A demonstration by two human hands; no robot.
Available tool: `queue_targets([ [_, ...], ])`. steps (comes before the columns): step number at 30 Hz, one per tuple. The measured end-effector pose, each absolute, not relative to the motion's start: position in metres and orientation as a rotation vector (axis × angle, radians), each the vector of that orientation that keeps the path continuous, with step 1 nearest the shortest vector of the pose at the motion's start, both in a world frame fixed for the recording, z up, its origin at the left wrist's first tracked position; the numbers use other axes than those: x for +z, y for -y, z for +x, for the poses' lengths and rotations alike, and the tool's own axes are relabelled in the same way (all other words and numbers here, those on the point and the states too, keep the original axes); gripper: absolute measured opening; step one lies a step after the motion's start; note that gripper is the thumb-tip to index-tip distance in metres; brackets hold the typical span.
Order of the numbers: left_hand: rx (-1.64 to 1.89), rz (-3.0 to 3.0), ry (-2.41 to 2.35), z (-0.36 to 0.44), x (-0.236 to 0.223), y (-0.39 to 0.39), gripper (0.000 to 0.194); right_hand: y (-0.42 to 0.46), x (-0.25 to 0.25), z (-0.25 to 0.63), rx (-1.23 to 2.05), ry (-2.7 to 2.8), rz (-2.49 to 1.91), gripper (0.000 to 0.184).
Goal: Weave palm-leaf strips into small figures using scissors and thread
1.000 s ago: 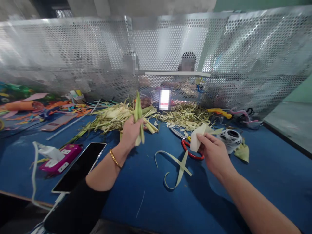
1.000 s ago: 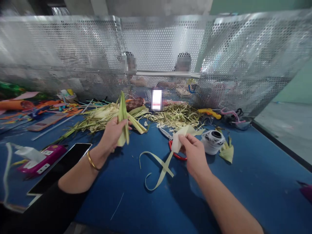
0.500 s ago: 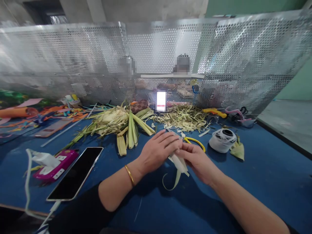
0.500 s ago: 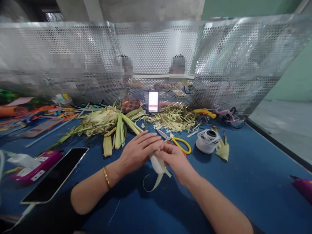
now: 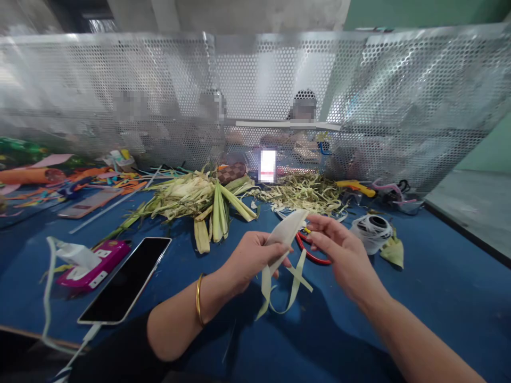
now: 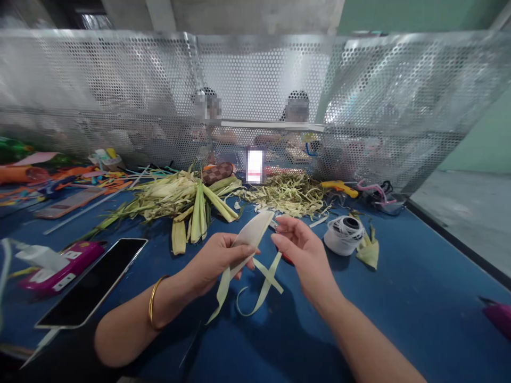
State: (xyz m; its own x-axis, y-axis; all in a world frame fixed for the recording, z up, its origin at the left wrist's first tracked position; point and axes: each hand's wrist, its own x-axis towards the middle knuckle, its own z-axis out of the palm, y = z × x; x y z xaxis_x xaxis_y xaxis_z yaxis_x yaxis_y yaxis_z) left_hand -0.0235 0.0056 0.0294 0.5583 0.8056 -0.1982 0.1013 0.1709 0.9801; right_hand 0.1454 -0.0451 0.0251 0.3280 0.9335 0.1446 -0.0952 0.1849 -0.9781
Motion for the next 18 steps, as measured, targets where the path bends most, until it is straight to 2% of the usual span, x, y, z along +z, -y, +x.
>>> queue_targets([
  [8, 0.430, 1.328, -0.766, -0.016, 0.008, 0.003, 0.018, 0.042, 0.014, 0.138, 0.814, 0.913, -1.302, 0.032],
  [14, -0.265, 1.417, -0.413, -0.037, 0.029, -0.001, 0.037, 0.040, 0.020, 0.153, 0.686, 0.807, -1.289, 0.035],
  [16, -0.297, 1.514, -0.370, -0.043, 0.040, -0.006, 0.044, 0.041, 0.023, 0.153, 0.747, 0.899, -1.328, 0.035],
  [18, -0.118, 1.593, -0.495, -0.043, 0.045, -0.012, 0.036, 0.042, 0.023, 0.149, 0.835, 1.021, -1.356, 0.034],
])
